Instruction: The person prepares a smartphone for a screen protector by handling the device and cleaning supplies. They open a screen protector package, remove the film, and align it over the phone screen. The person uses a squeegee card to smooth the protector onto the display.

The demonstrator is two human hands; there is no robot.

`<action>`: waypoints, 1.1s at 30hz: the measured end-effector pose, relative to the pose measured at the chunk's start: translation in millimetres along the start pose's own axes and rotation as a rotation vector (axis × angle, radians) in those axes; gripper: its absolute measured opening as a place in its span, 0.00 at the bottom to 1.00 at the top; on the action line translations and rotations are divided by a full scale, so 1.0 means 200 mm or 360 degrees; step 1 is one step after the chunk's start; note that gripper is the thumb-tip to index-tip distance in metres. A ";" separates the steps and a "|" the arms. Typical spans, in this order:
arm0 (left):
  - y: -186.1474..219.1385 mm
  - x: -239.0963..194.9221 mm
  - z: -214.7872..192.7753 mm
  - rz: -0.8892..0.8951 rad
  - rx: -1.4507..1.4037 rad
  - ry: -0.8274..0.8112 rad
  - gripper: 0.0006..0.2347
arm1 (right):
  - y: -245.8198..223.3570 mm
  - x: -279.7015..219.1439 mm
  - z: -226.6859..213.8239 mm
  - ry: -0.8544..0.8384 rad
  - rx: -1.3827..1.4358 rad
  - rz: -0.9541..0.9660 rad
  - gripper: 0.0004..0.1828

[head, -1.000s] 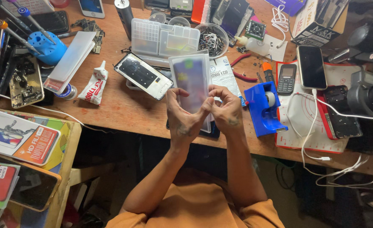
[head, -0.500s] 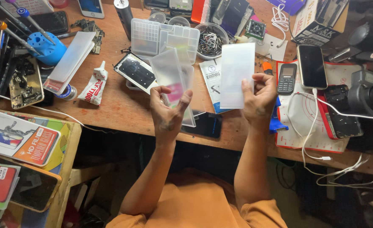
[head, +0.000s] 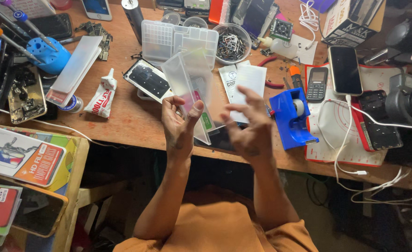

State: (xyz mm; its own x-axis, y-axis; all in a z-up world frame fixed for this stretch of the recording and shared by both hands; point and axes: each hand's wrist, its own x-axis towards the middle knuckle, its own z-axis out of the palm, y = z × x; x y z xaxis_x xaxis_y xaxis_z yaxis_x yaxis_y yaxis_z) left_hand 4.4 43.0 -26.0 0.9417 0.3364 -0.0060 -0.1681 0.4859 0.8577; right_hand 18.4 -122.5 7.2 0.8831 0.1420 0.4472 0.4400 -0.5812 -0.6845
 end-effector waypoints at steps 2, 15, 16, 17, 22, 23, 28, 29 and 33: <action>0.00 -0.02 0.02 0.0073 0.0067 0.0023 0.24 | -0.07 -0.02 0.05 -0.0138 -0.0013 -0.0026 0.18; 0.05 -0.05 -0.04 0.0289 0.0588 0.0243 0.25 | 0.03 -0.04 0.18 -0.0145 0.0676 0.0253 0.06; 0.05 -0.04 -0.05 0.0355 0.0668 0.0290 0.24 | 0.07 -0.01 0.17 -0.0044 0.0782 0.0280 0.07; 0.06 -0.04 -0.08 0.0371 0.0631 0.0328 0.24 | 0.11 0.01 0.15 0.0061 0.0885 0.0310 0.08; 0.12 -0.04 -0.14 0.0376 0.0553 0.0544 0.25 | 0.25 0.15 0.06 0.0305 0.0287 0.0499 0.16; 0.14 -0.04 -0.14 0.0390 0.0578 0.0548 0.25 | 0.26 0.18 0.07 0.0220 0.0182 0.0527 0.15; 0.19 -0.07 -0.13 0.0369 0.0520 0.0498 0.25 | 0.28 0.21 0.19 -0.0151 -0.0089 0.0610 0.15; 0.19 -0.08 -0.12 0.0357 0.0541 0.0489 0.25 | 0.28 0.21 0.20 -0.0190 -0.0091 0.0563 0.16; 0.19 -0.09 -0.10 0.0354 0.0592 0.0439 0.23 | 0.23 0.20 0.19 -0.0203 -0.0220 0.0238 0.15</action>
State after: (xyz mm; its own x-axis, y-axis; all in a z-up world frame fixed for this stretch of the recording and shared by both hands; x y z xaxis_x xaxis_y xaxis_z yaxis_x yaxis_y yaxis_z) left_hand -26.0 72.2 -3.7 0.7744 0.6239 0.1052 -0.1936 0.0754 0.9782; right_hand 80.7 -113.5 -28.3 0.9540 0.1412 0.2645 0.2842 -0.7064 -0.6482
